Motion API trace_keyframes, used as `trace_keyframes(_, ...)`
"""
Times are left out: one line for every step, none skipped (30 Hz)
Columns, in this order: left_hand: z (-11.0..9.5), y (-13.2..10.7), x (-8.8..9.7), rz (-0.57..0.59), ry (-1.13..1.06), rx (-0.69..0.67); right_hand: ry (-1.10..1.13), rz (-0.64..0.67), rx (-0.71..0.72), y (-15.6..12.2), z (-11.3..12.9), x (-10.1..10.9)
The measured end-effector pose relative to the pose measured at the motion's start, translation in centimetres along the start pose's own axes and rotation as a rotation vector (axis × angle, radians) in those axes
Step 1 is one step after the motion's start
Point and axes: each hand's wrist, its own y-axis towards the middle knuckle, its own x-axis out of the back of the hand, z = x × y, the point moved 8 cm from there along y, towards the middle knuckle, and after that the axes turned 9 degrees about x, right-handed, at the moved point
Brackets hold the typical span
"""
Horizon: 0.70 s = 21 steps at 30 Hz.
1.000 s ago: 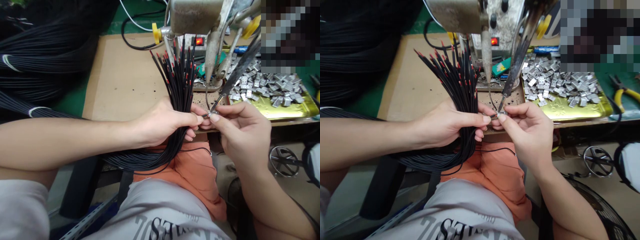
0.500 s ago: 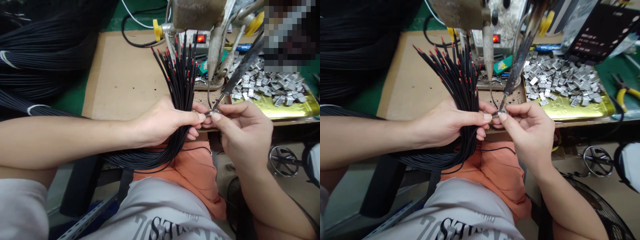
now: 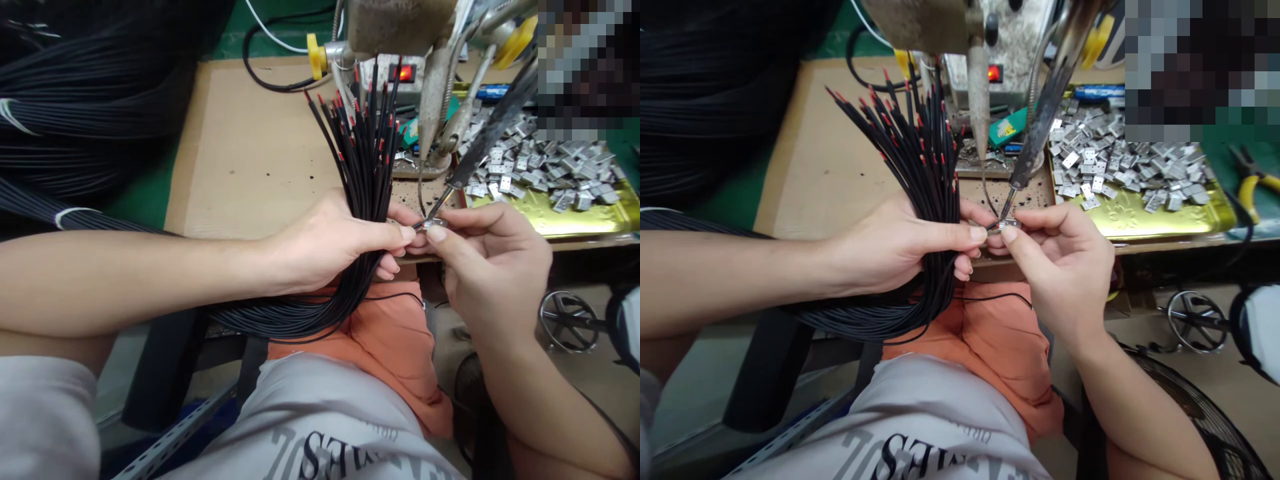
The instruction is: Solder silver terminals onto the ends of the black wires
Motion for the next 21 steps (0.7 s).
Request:
trace_keyframes(-0.02, -0.02, -0.01, -0.003, 0.004, 0.004, -0.011, -0.007, 0.009, 0.02, 0.11, 0.02)
trace_keyframes(-0.05, -0.04, -0.01, -0.009, 0.006, 0.008, -0.025, -0.017, 0.018, 0.05, 0.22, 0.07)
trace_keyframes(-0.07, -0.06, -0.01, -0.014, 0.008, 0.012, -0.041, -0.027, 0.026, 0.06, 0.32, 0.12)
trace_keyframes(-0.09, -0.08, 0.00, -0.021, 0.008, 0.015, -0.057, -0.036, 0.032, 0.07, 0.40, 0.19)
trace_keyframes(-0.12, -0.10, 0.01, -0.026, 0.009, 0.015, -0.071, -0.043, 0.036, 0.08, 0.44, 0.26)
trace_keyframes(-0.16, -0.11, -0.01, -0.028, 0.012, 0.014, -0.082, -0.048, 0.039, 0.07, 0.46, 0.32)
trace_keyframes(-0.19, -0.12, -0.04, -0.027, 0.016, 0.011, -0.094, -0.052, 0.044, 0.06, 0.48, 0.38)
trace_keyframes(-0.24, -0.13, -0.07, -0.024, 0.018, 0.006, -0.104, -0.055, 0.050, 0.04, 0.49, 0.44)
trace_keyframes(-0.28, -0.15, -0.09, -0.023, 0.020, 0.000, -0.114, -0.057, 0.056, 0.02, 0.49, 0.48)
trace_keyframes(-0.31, -0.16, -0.11, -0.022, 0.021, -0.003, -0.121, -0.059, 0.064, 0.00, 0.52, 0.51)
trace_keyframes(-0.33, -0.17, -0.13, -0.020, 0.019, -0.004, -0.125, -0.056, 0.071, -0.03, 0.55, 0.48)
trace_keyframes(-0.33, -0.18, -0.13, -0.021, 0.017, -0.002, -0.123, -0.049, 0.071, -0.05, 0.56, 0.40)
trace_keyframes(-0.30, -0.18, -0.11, -0.025, 0.015, 0.002, -0.119, -0.038, 0.065, -0.07, 0.54, 0.27)
trace_keyframes(-0.27, -0.19, -0.13, -0.025, 0.016, 0.006, -0.111, -0.026, 0.055, -0.08, 0.53, 0.13)
trace_keyframes(-0.26, -0.20, -0.18, -0.020, 0.018, 0.006, -0.104, -0.014, 0.043, -0.08, 0.54, 0.00)
trace_keyframes(-0.28, -0.22, -0.23, -0.015, 0.020, 0.001, -0.098, -0.003, 0.032, -0.06, 0.57, -0.10)
trace_keyframes(-0.29, -0.24, -0.27, -0.013, 0.024, -0.005, -0.095, 0.007, 0.022, -0.03, 0.62, -0.18)
trace_keyframes(-0.29, -0.27, -0.29, -0.011, 0.028, -0.010, -0.094, 0.014, 0.015, 0.01, 0.68, -0.20)
trace_keyframes(-0.27, -0.29, -0.30, -0.010, 0.030, -0.016, -0.096, 0.021, 0.007, 0.06, 0.71, -0.19)
trace_keyframes(-0.21, -0.31, -0.27, -0.011, 0.032, -0.016, -0.099, 0.032, -0.006, 0.08, 0.68, -0.17)
trace_keyframes(-0.13, -0.31, -0.27, -0.008, 0.033, -0.013, -0.101, 0.042, -0.018, 0.10, 0.61, -0.15)
